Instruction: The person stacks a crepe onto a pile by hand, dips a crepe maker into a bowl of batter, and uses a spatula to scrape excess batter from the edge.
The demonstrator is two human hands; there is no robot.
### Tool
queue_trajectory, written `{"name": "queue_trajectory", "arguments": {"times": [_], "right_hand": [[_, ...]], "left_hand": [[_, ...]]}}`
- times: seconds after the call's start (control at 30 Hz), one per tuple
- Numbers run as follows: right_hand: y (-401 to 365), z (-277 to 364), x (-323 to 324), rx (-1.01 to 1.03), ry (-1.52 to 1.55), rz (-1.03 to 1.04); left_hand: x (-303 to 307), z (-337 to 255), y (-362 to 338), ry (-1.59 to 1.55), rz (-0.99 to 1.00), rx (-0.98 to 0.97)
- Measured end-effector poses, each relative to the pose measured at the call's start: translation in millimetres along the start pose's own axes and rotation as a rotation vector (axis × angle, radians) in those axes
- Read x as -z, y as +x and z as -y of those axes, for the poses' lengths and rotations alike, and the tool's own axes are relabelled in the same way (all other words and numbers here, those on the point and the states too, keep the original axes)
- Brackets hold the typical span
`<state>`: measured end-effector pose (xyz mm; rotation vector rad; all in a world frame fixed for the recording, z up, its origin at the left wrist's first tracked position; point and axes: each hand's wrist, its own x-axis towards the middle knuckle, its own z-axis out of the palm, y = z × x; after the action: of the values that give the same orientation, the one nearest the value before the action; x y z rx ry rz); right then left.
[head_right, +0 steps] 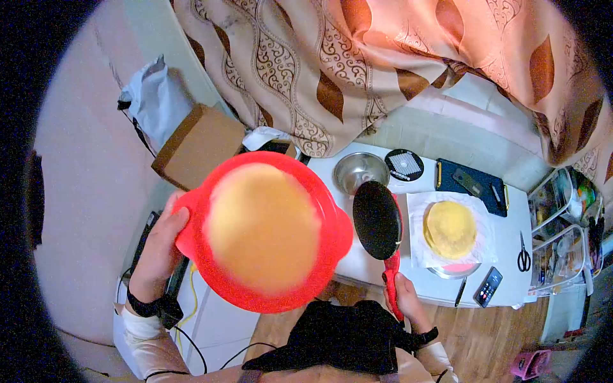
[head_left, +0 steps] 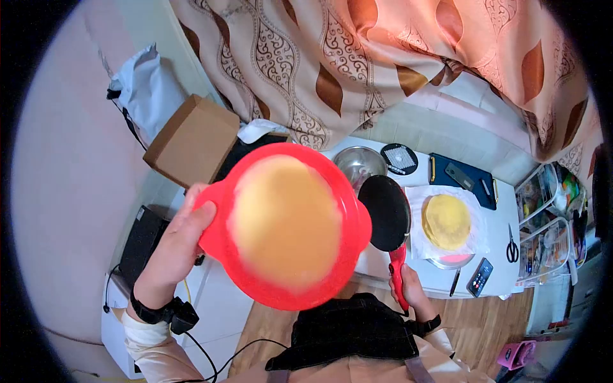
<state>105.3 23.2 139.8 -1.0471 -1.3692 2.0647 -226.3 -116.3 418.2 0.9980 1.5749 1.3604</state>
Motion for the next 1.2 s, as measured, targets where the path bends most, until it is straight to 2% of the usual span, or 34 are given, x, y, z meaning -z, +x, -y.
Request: {"name": "queue_trajectory", "arguments": {"times": [0.07,0.17,0.33,0.43,0.5,0.57,0.63,0.67,0.7,0.77,0.83,0.9,0.97,1.0,1.07,1.1,1.2], "right_hand": [[-0.7,-1.0,2.2,0.014,-0.001,-0.012],[-2.0,-9.1,7.3,0.056,0.005,-0.013],[-4.7,-10.2,10.3,0.138,0.015,0.027],[-0.2,-18.3,8.6,0.230,0.074,-0.076],[11.0,-31.3,11.8,0.602,-0.151,-0.138],[12.4,-26.3,14.3,0.625,-0.116,-0.100],[7.6,-9.3,13.4,0.646,-0.085,-0.055],[-0.6,2.9,14.0,0.485,0.106,-0.024],[-6.6,14.1,14.3,0.320,0.291,0.004],[-8.9,25.9,13.8,0.339,0.255,-0.025],[-10.0,32.9,15.8,0.411,0.402,-0.022],[-11.6,39.8,14.8,0.444,0.370,-0.048],[-13.6,42.5,15.3,0.421,0.457,-0.116],[-13.7,42.2,15.4,0.420,0.413,-0.166],[-14.0,40.1,15.4,0.448,0.373,-0.189],[-15.0,41.1,14.9,0.474,0.343,-0.210],[-20.4,46.5,10.3,0.500,0.260,-0.258]], "left_hand": [[-7.4,-8.7,0.0,0.019,-0.087,-0.107],[-6.4,-23.5,-3.8,0.145,-0.099,-0.197],[-13.9,-39.7,-14.2,0.227,-0.168,-0.257],[-10.3,-36.6,-17.1,0.247,-0.218,-0.330],[-7.2,-30.4,-18.6,0.265,-0.264,-0.391],[-1.9,-20.1,-16.9,0.277,-0.320,-0.453],[6.8,-2.4,-10.5,0.228,-0.405,-0.633],[6.5,9.0,-4.8,0.167,-0.439,-0.712],[4.1,20.6,1.6,0.162,-0.449,-0.713],[-5.3,41.5,14.9,-0.161,-0.505,-0.834],[-21.9,58.6,23.9,-0.310,-0.502,-0.876],[-36.8,76.1,34.8,-0.330,-0.543,-0.896],[-52.3,91.4,43.7,-0.560,-0.455,-0.930],[-58.1,96.3,47.4,-0.574,-0.453,-0.931],[-68.3,102.2,53.8,-0.820,-0.372,-0.860],[-73.1,100.5,55.5,-0.838,-0.357,-0.860],[-85.3,91.2,53.0,-0.913,-0.273,-0.680]]}}
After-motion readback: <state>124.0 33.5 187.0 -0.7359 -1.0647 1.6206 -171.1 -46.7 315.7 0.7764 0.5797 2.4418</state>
